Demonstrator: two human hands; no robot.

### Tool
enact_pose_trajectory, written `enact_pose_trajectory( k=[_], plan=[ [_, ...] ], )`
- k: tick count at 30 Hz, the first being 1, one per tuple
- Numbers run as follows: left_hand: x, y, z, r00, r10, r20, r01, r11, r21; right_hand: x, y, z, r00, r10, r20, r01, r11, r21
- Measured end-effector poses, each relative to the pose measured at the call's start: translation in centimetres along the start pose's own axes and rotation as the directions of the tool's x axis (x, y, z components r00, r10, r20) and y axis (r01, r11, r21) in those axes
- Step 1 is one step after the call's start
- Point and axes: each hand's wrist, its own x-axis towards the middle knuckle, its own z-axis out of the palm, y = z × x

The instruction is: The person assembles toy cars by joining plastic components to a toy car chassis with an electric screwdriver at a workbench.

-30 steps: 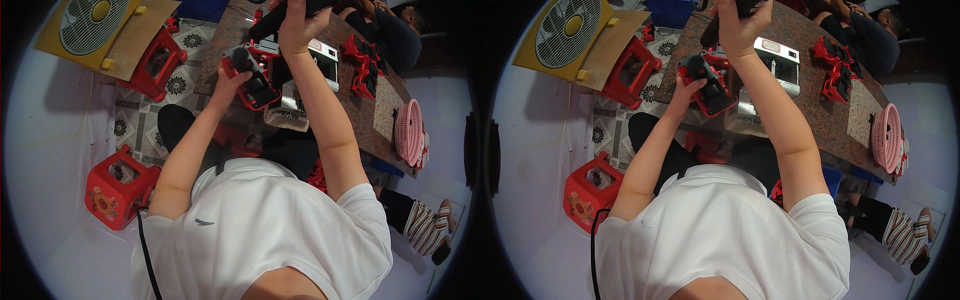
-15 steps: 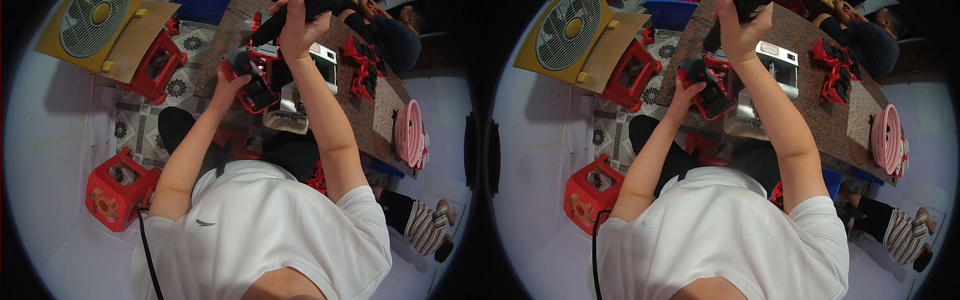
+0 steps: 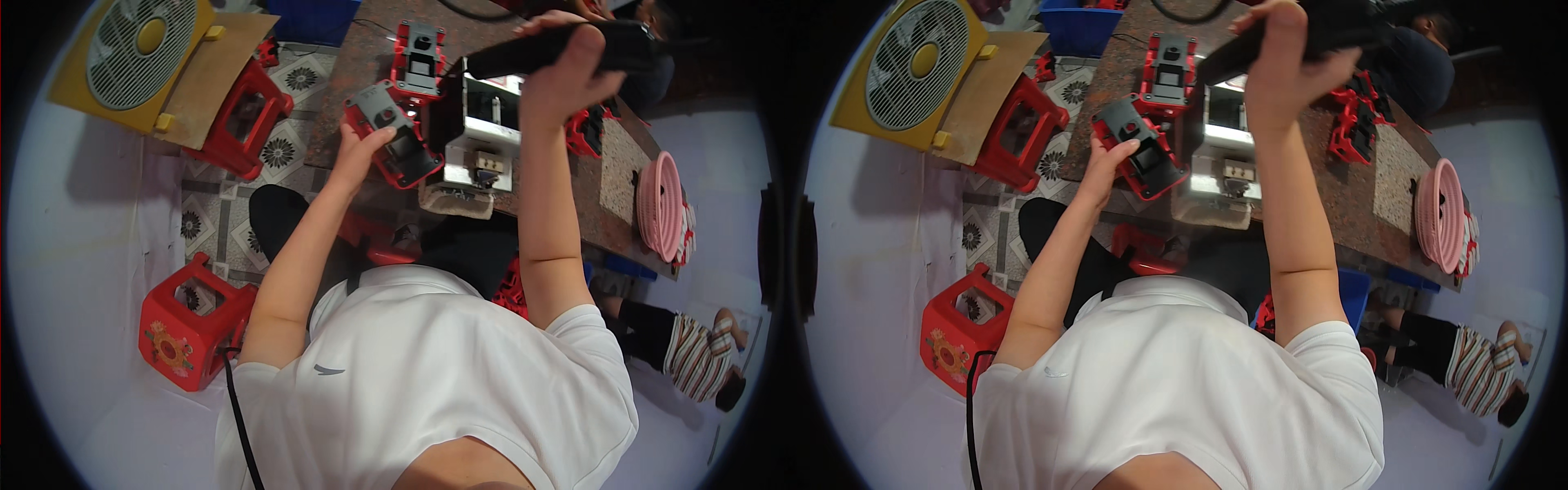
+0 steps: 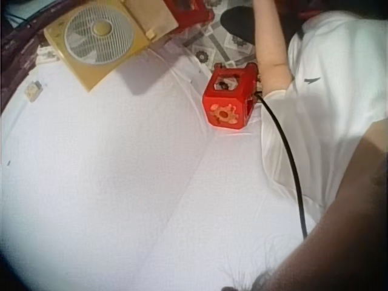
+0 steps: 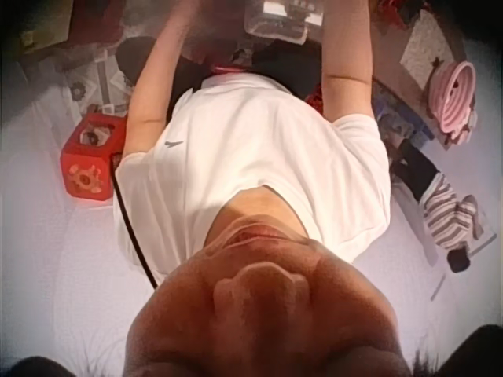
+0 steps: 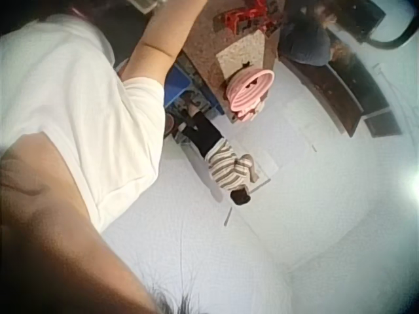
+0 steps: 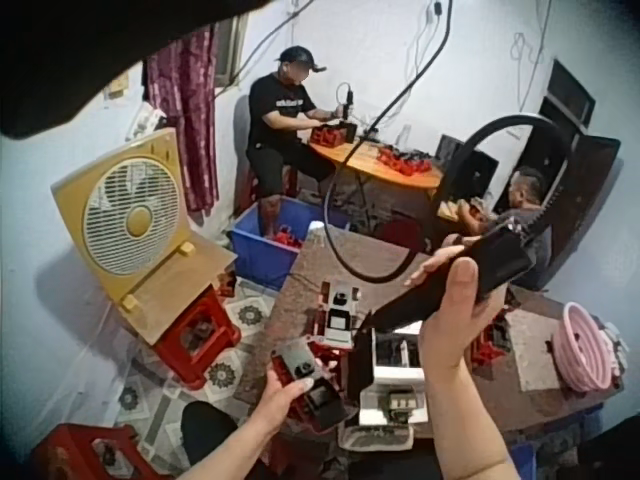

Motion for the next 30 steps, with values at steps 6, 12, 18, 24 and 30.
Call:
enact_pose_trajectory(
  k=[6, 12, 18, 24, 30],
  plan=[
    [0.1, 0.8, 0.2, 1.0, -0.013, 0.013, 0.014, 0.995, -0.096, -2.2, -2.1, -5.5, 0.984, 0.109, 0.142, -0.031, 0.886, -0.463],
    [0.7, 0.5, -0.4, 0.995, -0.088, 0.036, 0.09, 0.995, -0.034, -2.3, -8.3, -3.0, 0.991, 0.126, -0.039, -0.131, 0.978, -0.163],
    [0.8, 0.4, 0.0, 0.996, -0.088, 0.027, 0.088, 0.996, -0.019, -5.7, -9.7, -6.0, 0.958, 0.254, 0.133, -0.263, 0.963, 0.057],
    [0.3, 0.4, 0.2, 0.998, -0.056, -0.001, 0.056, 0.998, 0.009, -9.2, -9.4, -6.0, 0.956, 0.24, 0.166, -0.237, 0.971, -0.039],
    [0.4, 0.7, 0.5, 0.998, -0.06, 0.005, 0.06, 0.998, 0.001, -9.8, -8.6, -6.4, 0.937, 0.307, 0.166, -0.265, 0.935, -0.237]
  ],
)
